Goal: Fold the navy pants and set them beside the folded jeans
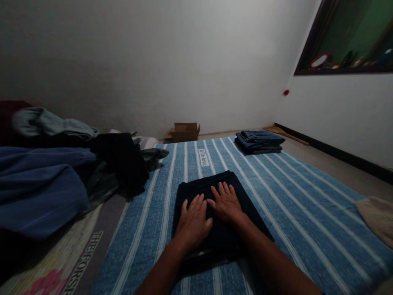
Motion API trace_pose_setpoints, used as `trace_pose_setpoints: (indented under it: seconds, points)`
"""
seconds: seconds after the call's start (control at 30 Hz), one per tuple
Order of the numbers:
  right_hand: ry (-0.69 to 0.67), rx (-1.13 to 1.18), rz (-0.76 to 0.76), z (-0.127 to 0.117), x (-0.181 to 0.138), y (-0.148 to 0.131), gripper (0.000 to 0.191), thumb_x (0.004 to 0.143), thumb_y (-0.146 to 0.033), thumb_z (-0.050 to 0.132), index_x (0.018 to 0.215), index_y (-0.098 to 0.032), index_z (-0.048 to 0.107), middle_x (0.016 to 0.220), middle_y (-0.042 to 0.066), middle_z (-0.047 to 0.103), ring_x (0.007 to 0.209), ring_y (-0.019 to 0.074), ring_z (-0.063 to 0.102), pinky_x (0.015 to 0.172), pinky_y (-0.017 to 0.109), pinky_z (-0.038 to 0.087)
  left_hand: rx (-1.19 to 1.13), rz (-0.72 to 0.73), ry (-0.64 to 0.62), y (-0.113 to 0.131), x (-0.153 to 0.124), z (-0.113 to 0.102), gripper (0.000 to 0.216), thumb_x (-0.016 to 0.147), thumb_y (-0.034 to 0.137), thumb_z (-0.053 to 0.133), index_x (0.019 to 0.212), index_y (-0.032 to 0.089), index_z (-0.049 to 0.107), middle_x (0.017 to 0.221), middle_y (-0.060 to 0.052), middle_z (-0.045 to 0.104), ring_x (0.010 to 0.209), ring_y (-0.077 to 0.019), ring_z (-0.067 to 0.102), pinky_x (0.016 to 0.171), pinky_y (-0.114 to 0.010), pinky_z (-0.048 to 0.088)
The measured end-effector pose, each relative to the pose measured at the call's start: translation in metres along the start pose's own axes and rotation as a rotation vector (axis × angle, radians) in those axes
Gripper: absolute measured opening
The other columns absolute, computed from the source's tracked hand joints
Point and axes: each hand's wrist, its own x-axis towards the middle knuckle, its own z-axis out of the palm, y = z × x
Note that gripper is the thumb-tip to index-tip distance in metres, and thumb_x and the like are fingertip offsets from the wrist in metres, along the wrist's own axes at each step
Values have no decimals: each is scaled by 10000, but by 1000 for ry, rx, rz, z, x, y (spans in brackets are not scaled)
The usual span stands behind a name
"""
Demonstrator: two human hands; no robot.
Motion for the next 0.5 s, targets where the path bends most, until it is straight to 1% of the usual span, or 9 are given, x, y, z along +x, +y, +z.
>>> trace_pose_setpoints:
  seconds: [0.3, 0.5]
  points:
    - [-15, 4, 8, 0, 1, -1, 689, 924, -598, 206, 1470, -186, 296, 1538, 162, 216, 1422, 326, 108, 1109, 472, 5, -3, -2, 13, -1, 0, 3, 568, 828, 318, 436, 1354, 103, 458, 1494, -146, 334, 1399, -282, 251, 1132, -546, 135]
    - [-17, 6, 14, -1, 1, -2, 682, 925, -594, 212, 1470, -192, 296, 1540, 157, 214, 1423, 321, 104, 1109, 474, 7, -5, -6, -3, -1, 2, 3, 590, 815, 306, 438, 1369, 101, 440, 1498, -144, 321, 1401, -282, 245, 1126, -560, 133]
